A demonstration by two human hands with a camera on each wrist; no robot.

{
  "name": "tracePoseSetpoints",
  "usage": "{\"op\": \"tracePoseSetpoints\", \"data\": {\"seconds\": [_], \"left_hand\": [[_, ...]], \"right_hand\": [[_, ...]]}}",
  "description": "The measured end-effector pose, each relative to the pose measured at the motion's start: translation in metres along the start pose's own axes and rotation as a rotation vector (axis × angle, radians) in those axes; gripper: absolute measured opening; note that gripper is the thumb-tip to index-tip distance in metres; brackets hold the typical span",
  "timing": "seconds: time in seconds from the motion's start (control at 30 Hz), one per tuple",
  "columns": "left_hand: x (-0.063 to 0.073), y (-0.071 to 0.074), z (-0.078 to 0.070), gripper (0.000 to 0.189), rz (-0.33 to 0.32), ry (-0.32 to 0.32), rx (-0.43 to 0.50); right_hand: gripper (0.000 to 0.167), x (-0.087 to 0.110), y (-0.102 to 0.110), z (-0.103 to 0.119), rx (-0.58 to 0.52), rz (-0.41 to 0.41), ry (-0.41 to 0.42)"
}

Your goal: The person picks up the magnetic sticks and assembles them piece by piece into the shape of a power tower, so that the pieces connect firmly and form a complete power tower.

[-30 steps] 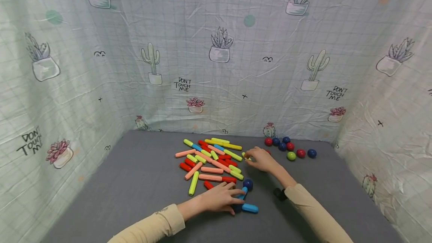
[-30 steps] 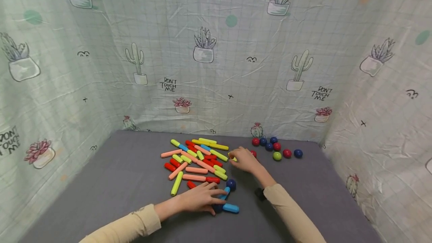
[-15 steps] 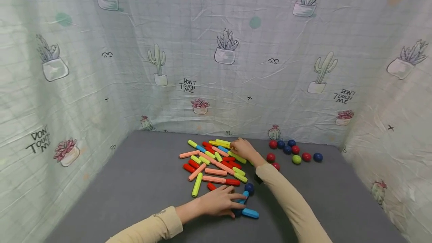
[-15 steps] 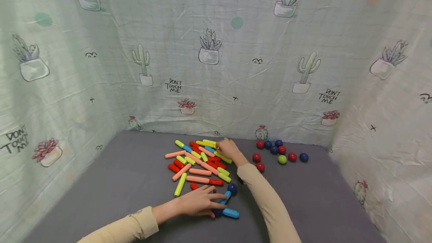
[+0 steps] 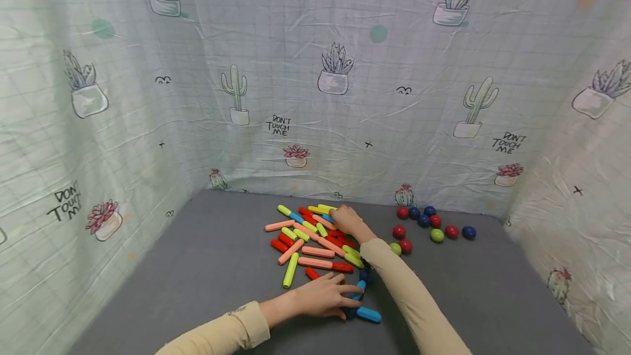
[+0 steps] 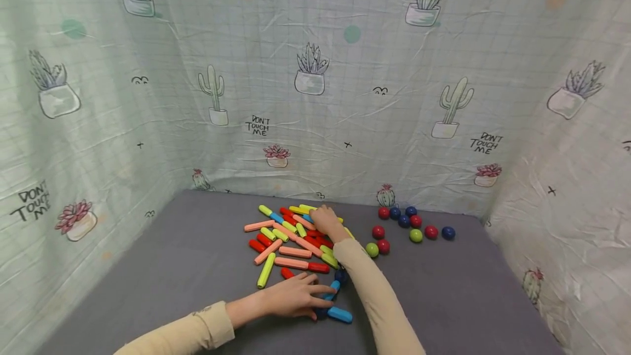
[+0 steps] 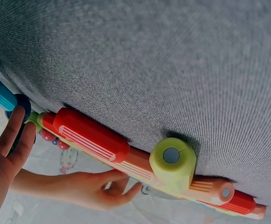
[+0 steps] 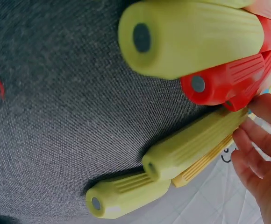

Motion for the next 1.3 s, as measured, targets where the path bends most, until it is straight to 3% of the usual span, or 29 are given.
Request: {"op": "tracePoseSetpoints", "data": {"seconds": [0.13, 0.33, 0.53, 0.7, 0.87, 1.07, 1.3], "left_hand": [[-0.001, 0.001, -0.001, 0.042, 0.0, 0.004, -0.003], [-0.002, 0.002, -0.001, 0.042, 0.014, 0.007, -0.009], [-0.003, 0.001, -0.001, 0.043, 0.025, 0.003, -0.002], [-0.004, -0.001, 0.0, 0.043, 0.021, 0.01, 0.006], [-0.005, 0.002, 0.0, 0.043, 0.015, 0.016, -0.015], [-0.007, 0.003, 0.0, 0.043, 0.015, 0.02, -0.021], [-0.011, 0.003, -0.002, 0.043, 0.009, 0.028, -0.02]], "right_hand": [[0.018, 0.001, 0.001, -0.001, 0.01, 0.005, -0.006], [0.029, 0.007, 0.006, -0.003, 0.179, -0.023, 0.012], [0.024, 0.019, 0.02, -0.007, 0.26, -0.161, 0.078], [0.021, 0.036, 0.032, -0.008, 0.195, -0.237, 0.157], [0.021, 0.071, 0.043, -0.001, 0.031, -0.232, 0.207], [0.019, 0.128, 0.039, 0.004, -0.063, -0.204, 0.215], [0.017, 0.189, 0.026, -0.008, -0.145, -0.101, 0.051]]}}
Point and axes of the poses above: each hand's wrist, its own x-axis away from the middle knuckle, its own y-axis out of the back of the hand, z = x × y, the point moved 3 cm from there along -x, towards the middle knuckle, and after that the axes turned 7 degrees about y, right-handed, at the moved point
